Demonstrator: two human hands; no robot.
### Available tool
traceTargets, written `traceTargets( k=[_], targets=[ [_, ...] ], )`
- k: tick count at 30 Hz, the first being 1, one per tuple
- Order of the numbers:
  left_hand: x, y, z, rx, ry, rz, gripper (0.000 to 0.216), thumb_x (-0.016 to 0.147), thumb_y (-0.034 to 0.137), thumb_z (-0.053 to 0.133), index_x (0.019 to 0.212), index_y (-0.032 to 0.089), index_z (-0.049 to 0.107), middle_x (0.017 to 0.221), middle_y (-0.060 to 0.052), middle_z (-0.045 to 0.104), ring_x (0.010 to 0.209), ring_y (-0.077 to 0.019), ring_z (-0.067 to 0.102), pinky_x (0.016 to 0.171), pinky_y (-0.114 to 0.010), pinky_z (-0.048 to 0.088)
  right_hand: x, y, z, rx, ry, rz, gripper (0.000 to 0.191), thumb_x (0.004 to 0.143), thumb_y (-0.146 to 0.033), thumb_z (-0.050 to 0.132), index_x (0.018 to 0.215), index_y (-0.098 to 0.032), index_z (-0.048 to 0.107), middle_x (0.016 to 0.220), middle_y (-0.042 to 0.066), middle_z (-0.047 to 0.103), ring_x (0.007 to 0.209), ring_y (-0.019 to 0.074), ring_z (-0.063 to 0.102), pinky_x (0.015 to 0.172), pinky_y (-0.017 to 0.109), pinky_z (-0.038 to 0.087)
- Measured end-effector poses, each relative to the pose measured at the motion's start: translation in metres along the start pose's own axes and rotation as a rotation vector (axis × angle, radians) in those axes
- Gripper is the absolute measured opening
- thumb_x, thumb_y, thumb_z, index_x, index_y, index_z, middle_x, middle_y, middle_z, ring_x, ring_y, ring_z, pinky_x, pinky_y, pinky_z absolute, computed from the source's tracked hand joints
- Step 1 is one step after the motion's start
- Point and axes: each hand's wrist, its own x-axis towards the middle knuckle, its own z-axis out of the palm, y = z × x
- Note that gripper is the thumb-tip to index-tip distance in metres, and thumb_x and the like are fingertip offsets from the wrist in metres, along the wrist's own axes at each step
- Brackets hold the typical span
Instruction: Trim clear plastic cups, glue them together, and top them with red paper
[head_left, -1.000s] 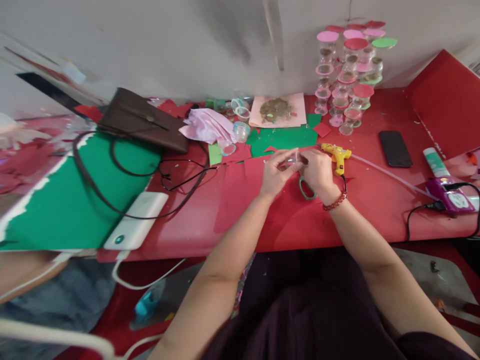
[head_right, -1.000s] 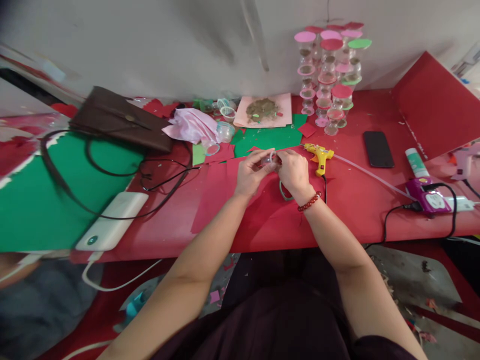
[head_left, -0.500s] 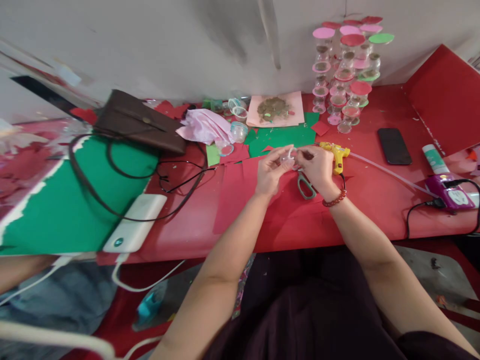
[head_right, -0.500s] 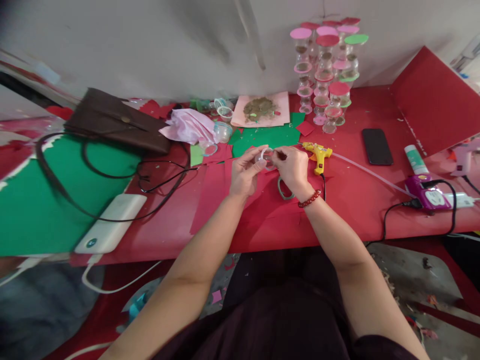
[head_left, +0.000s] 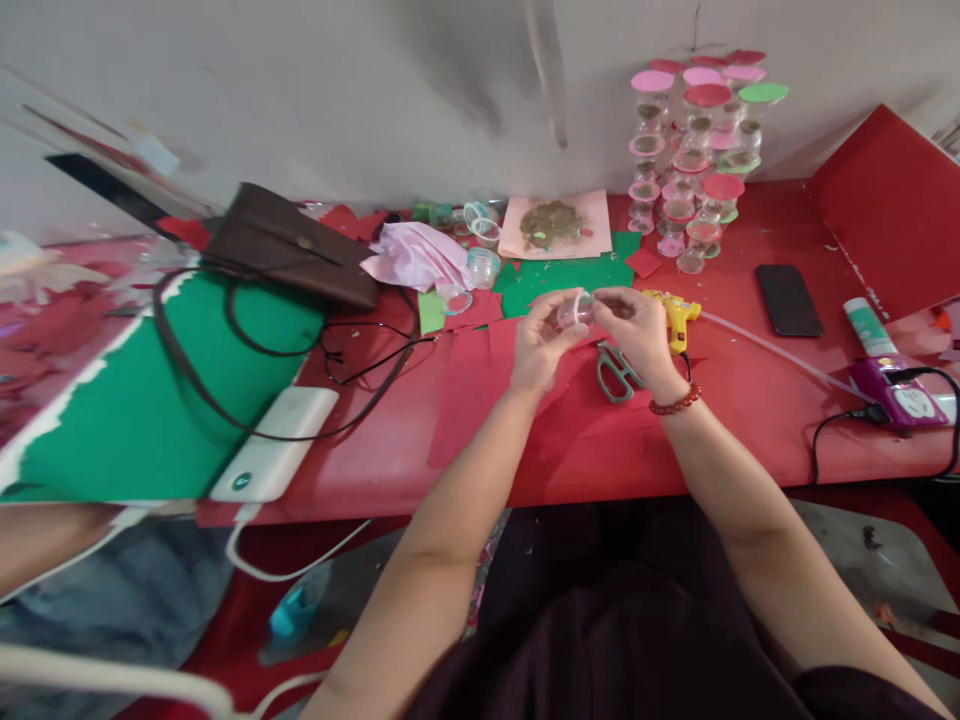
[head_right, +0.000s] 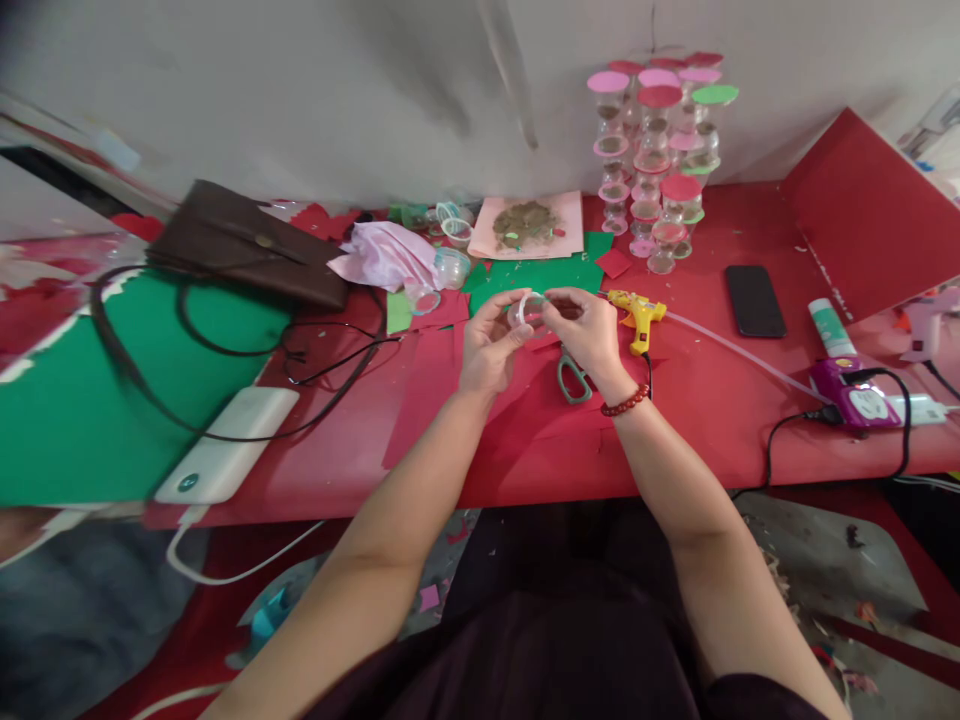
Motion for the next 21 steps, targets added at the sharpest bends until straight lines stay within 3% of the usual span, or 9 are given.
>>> traceTargets(
  k=[4, 7, 15, 21],
  targets=[
    [0.001, 0.009, 0.004, 0.139, -0.047, -0.01, 0.05, 0.071, 0.041, 0.094, 0.118, 0.033, 0.078, 0.122, -0.005, 0.07, 0.118, -0.0232, 0.066, 0.105, -0.039, 0.055, -0.005, -0.007, -0.003, -0.314, 0.039, -0.135, 0.009, 0.083, -0.018, 0.072, 0.083, -0.024, 0.079, 0.09, 0.005, 0.08, 0.087, 0.0226, 0.072, 0.086, 0.036, 0.057],
    [0.003, 0.015, 0.008, 0.235, -0.063, -0.033, 0.048, 0.071, 0.035, 0.093, 0.116, 0.031, 0.079, 0.124, -0.005, 0.068, 0.118, -0.0237, 0.065, 0.105, -0.039, 0.055, -0.007, -0.007, -0.004, -0.445, 0.033, -0.134, 0.012, 0.083, -0.016, 0.07, 0.082, -0.023, 0.079, 0.088, 0.007, 0.08, 0.085, 0.0242, 0.072, 0.083, 0.036, 0.055],
    [0.008, 0.018, 0.013, 0.227, -0.099, -0.162, 0.048, 0.064, 0.022, 0.092, 0.108, 0.025, 0.074, 0.12, -0.005, 0.071, 0.108, -0.0229, 0.069, 0.093, -0.038, 0.059, -0.003, -0.002, -0.003, -0.438, 0.022, -0.017, 0.017, 0.081, -0.01, 0.068, 0.08, -0.021, 0.08, 0.084, 0.007, 0.08, 0.077, 0.0226, 0.072, 0.074, 0.033, 0.051],
    [0.01, 0.01, 0.007, 0.191, -0.165, -0.155, 0.051, 0.064, 0.026, 0.095, 0.109, 0.027, 0.072, 0.115, -0.004, 0.074, 0.111, -0.0231, 0.069, 0.094, -0.037, 0.058, -0.005, -0.004, -0.003, -0.566, 0.025, -0.066, 0.018, 0.08, -0.006, 0.067, 0.078, -0.02, 0.078, 0.08, 0.005, 0.078, 0.072, 0.0191, 0.066, 0.07, 0.03, 0.045]
  ],
)
